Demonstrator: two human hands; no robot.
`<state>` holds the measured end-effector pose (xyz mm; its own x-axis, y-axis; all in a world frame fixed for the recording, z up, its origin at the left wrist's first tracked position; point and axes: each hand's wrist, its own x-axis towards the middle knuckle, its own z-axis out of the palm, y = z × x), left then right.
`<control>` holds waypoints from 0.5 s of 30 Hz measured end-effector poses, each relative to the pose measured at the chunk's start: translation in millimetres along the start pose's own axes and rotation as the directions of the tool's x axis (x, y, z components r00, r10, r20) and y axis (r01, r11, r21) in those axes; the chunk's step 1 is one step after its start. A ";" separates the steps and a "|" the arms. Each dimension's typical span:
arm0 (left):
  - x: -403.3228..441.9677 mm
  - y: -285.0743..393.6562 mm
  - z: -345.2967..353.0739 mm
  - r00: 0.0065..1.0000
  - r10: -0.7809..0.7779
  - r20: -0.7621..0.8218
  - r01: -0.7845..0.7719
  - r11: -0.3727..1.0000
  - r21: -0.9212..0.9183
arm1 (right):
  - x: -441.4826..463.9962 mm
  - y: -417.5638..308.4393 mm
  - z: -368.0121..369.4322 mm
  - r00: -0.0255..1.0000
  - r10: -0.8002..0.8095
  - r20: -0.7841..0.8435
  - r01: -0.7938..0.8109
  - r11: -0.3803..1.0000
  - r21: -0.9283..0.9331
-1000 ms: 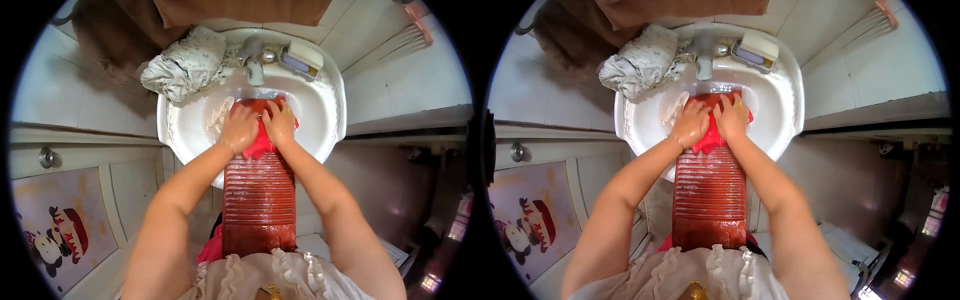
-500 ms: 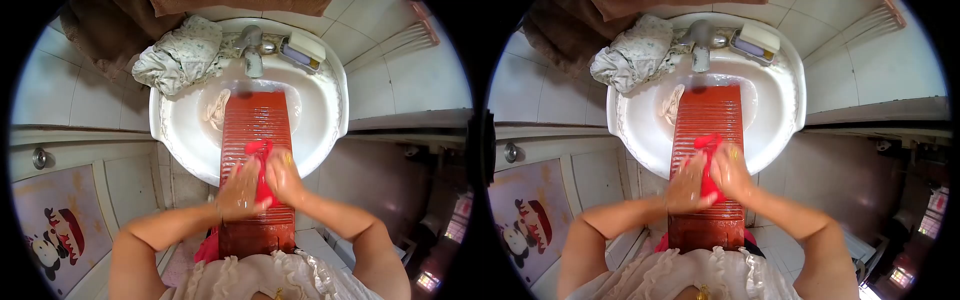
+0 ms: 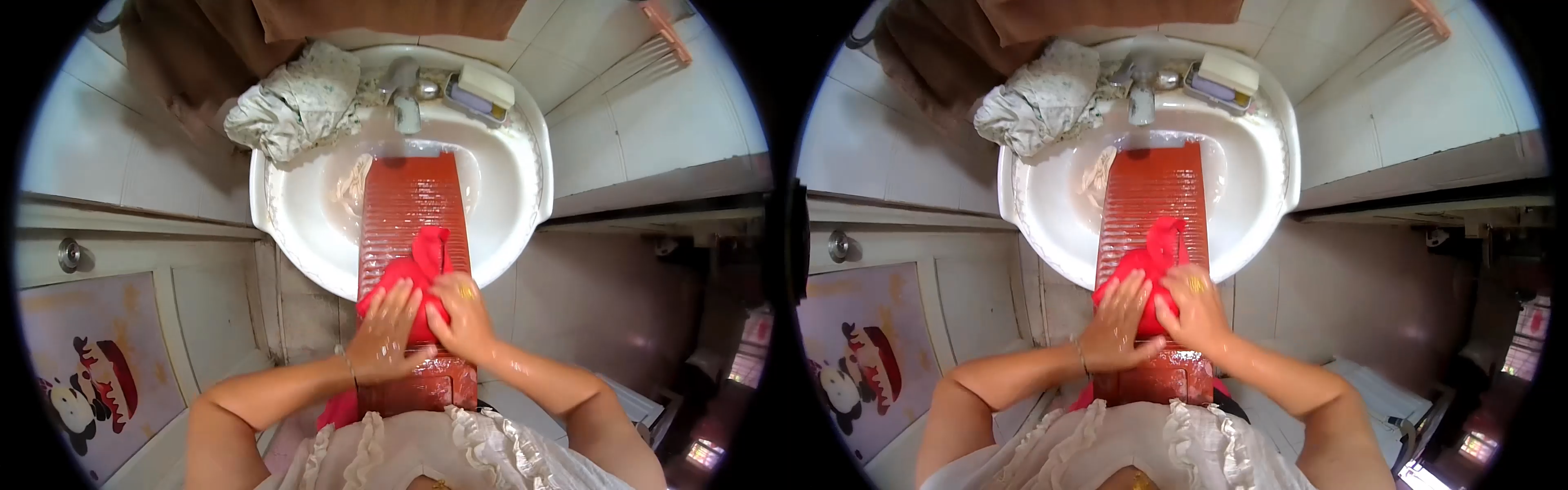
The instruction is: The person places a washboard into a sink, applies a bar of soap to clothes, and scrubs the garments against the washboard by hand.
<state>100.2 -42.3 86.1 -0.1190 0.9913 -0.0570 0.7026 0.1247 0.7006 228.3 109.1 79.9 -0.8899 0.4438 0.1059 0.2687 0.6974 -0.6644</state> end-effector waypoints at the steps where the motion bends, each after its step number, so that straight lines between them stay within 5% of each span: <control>1: -2.3 3.7 2.9 1.000 0.007 0.005 -0.007 1.000 0.012 | -6.8 -9.1 -3.7 1.000 0.009 -0.008 -0.009 1.000 0.002; 4: 16.6 -19.3 14.6 0.992 0.123 -0.038 -0.118 0.987 0.105 | 7.2 8.0 11.4 0.999 0.033 -0.033 -0.033 0.999 -0.004; 7: 72.6 -62.6 7.3 0.999 0.002 -0.034 -0.001 1.000 0.018 | 72.1 46.9 27.0 0.992 0.088 -0.087 -0.091 0.995 -0.031; 9: 127.5 -115.8 0.0 0.989 0.021 -0.148 -0.017 0.999 0.029 | 129.3 83.0 48.7 0.953 -0.033 -0.301 -0.021 0.984 -0.175; 12: 179.9 -163.1 -8.6 0.971 -0.006 -0.240 0.048 0.985 0.167 | 193.9 120.3 63.4 0.963 -0.033 -0.269 -0.046 0.958 -0.282; 14: 185.9 -165.6 -8.1 0.982 -0.127 -0.141 0.147 0.978 0.145 | 197.6 115.9 58.8 0.979 0.205 -0.011 -0.204 0.968 -0.148; 15: 173.8 -149.3 -12.9 0.982 -0.187 -0.021 0.188 0.974 0.122 | 183.4 118.2 60.4 0.991 0.012 -0.133 -0.032 0.989 -0.148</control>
<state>-34.5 110.8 -19.2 -0.2633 0.9493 -0.1719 0.7482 0.3134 0.5848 74.5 238.9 -23.9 -0.8298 0.5228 0.1952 0.3483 0.7585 -0.5508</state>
